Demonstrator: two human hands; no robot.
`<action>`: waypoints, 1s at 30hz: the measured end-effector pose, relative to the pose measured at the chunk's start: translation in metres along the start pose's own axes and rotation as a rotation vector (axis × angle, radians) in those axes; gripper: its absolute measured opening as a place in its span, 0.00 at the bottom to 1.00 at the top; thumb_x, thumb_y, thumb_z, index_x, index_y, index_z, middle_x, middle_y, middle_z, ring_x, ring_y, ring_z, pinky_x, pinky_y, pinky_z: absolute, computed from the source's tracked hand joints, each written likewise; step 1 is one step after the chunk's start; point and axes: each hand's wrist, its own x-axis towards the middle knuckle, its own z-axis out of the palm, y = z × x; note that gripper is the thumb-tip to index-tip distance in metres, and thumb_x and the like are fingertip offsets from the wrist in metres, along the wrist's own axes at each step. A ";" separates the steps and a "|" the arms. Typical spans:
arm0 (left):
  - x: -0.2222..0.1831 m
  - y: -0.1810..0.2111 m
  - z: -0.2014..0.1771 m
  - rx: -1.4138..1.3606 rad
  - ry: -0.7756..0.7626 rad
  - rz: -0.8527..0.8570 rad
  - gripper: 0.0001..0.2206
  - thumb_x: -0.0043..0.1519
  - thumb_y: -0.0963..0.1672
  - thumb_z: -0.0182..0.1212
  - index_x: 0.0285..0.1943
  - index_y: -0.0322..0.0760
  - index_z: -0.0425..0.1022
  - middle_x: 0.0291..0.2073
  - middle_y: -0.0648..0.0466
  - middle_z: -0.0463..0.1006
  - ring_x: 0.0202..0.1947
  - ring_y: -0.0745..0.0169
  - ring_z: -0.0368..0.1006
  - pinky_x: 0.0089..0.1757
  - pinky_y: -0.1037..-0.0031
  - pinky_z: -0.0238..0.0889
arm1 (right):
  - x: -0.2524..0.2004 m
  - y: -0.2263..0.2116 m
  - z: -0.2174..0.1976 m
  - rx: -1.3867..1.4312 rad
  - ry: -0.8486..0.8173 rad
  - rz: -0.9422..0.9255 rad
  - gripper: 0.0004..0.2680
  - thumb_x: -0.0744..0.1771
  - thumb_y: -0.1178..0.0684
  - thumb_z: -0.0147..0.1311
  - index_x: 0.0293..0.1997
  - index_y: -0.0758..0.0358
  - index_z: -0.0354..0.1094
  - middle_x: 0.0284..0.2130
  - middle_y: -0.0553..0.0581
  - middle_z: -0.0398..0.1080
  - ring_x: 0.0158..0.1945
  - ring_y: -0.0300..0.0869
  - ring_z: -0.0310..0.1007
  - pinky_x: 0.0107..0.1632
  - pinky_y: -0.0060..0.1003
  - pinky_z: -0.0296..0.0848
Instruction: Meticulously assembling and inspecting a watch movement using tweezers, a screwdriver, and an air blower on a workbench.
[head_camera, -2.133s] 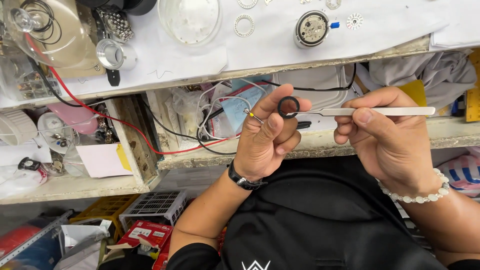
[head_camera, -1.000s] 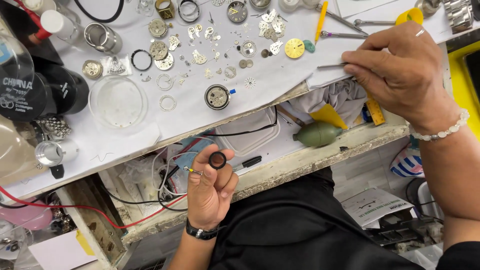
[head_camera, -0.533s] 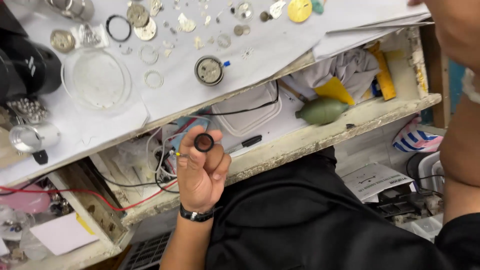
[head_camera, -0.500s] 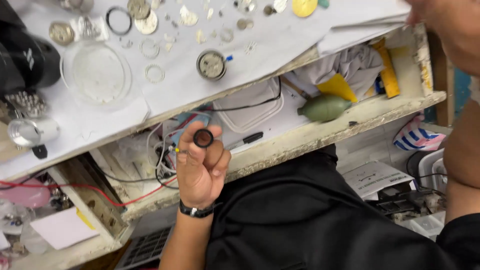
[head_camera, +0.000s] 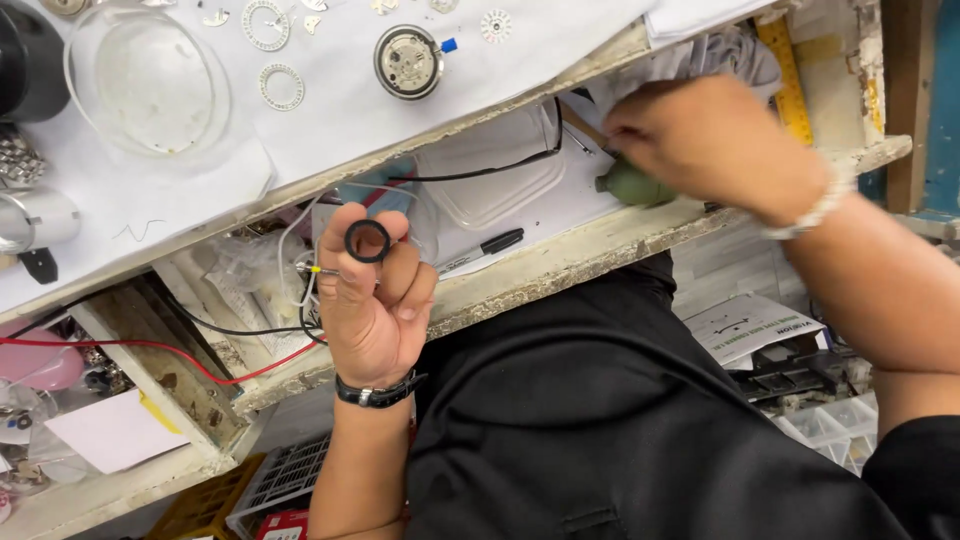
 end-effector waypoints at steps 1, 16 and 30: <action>0.001 -0.003 0.005 -0.009 -0.010 -0.008 0.15 0.74 0.46 0.63 0.68 0.43 0.74 0.58 0.45 0.80 0.23 0.74 0.42 0.26 0.83 0.44 | 0.006 -0.004 0.014 -0.137 0.073 -0.045 0.05 0.72 0.54 0.51 0.42 0.59 0.74 0.37 0.53 0.78 0.37 0.46 0.80 0.42 0.39 0.81; 0.004 -0.002 0.019 -0.023 -0.093 -0.040 0.17 0.76 0.45 0.61 0.72 0.37 0.70 0.60 0.41 0.78 0.23 0.74 0.42 0.28 0.82 0.48 | 0.004 -0.016 0.025 -0.211 0.145 0.058 0.10 0.73 0.45 0.49 0.44 0.56 0.75 0.44 0.55 0.77 0.41 0.48 0.78 0.36 0.45 0.80; 0.010 -0.004 0.020 -0.009 -0.067 -0.052 0.17 0.73 0.45 0.63 0.69 0.36 0.72 0.58 0.40 0.78 0.21 0.75 0.43 0.27 0.83 0.48 | -0.060 -0.059 0.000 0.992 0.452 0.020 0.04 0.72 0.65 0.47 0.50 0.72 0.66 0.44 0.65 0.67 0.40 0.49 0.79 0.47 0.36 0.85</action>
